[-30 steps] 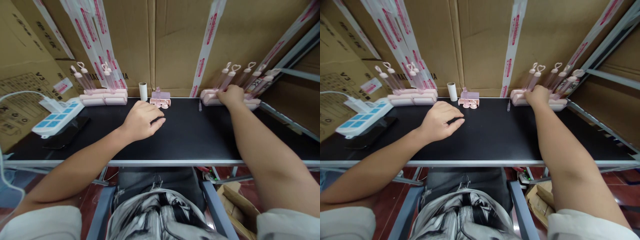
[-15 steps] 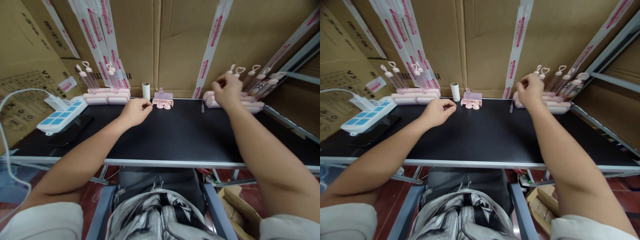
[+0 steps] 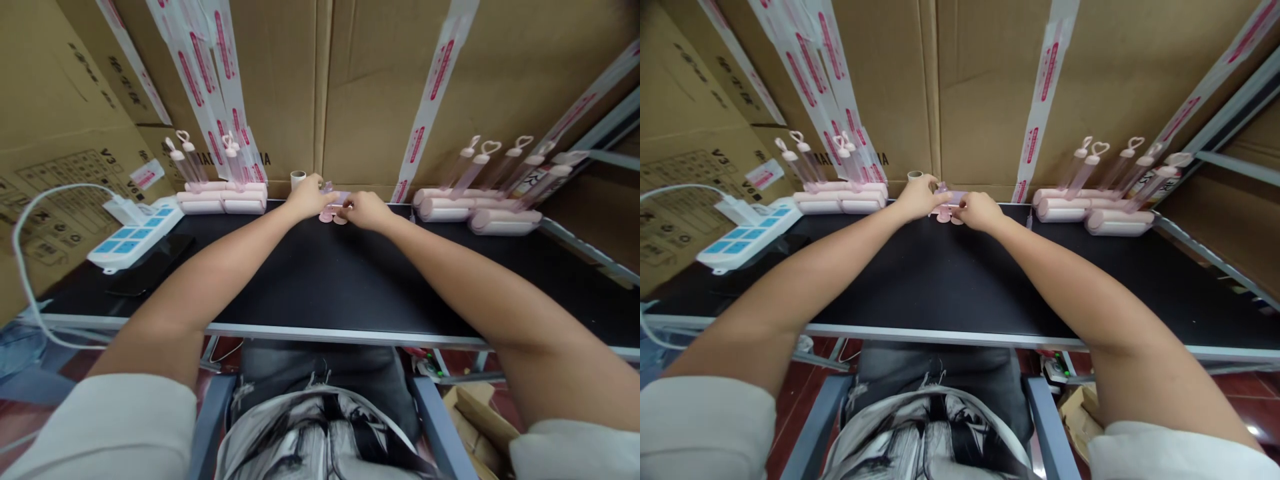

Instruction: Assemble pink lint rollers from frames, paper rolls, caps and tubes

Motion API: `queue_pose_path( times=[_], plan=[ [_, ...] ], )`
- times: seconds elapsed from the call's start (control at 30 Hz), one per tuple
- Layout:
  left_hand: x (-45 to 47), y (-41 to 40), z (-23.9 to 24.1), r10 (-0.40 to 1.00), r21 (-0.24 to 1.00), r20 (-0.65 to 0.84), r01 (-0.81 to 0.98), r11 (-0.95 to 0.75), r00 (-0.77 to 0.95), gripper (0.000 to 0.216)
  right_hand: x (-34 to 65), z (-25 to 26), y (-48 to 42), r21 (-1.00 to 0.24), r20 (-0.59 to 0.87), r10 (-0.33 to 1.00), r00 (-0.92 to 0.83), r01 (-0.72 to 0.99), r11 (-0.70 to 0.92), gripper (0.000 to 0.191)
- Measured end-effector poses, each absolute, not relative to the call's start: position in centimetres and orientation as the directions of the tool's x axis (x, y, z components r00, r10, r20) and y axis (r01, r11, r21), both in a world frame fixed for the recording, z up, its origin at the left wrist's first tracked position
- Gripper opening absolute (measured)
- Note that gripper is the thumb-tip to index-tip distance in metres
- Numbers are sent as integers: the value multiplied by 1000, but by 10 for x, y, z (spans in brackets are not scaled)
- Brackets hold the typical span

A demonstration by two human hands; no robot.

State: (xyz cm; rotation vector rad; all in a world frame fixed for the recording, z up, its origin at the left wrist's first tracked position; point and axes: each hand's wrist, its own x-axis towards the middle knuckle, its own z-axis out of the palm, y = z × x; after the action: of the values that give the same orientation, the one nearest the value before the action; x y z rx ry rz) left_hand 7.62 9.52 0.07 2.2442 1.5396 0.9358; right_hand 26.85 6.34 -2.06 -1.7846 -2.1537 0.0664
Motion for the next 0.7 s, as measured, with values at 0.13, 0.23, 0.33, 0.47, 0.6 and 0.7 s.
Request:
queue_pose_path(
  times=[0.13,0.23,0.33,0.47,0.6,0.7],
  plan=[
    [87,102,0,892,559,367,704,-438,264,18,266,-19,60,-316,300,946,-121,923,218,8],
    [73,88,8,854,587,468,642,-494,229,17,273,-15,46,-583,378,925,-32,768,265,20],
    [49,60,16,851,740,501,432,-516,157,25,278,-14,21,-894,294,952,-90,325,307,45],
    [24,23,13,936,950,300,30,-311,184,42,269,-14,-16,-941,336,917,-217,-44,334,66],
    [19,7,7,942,974,224,-100,-205,249,46,257,-13,-37,-903,426,869,-250,-60,425,62],
    [21,4,9,923,966,248,-143,-214,293,41,256,-12,-42,-869,487,846,-218,-21,495,59]
  ],
)
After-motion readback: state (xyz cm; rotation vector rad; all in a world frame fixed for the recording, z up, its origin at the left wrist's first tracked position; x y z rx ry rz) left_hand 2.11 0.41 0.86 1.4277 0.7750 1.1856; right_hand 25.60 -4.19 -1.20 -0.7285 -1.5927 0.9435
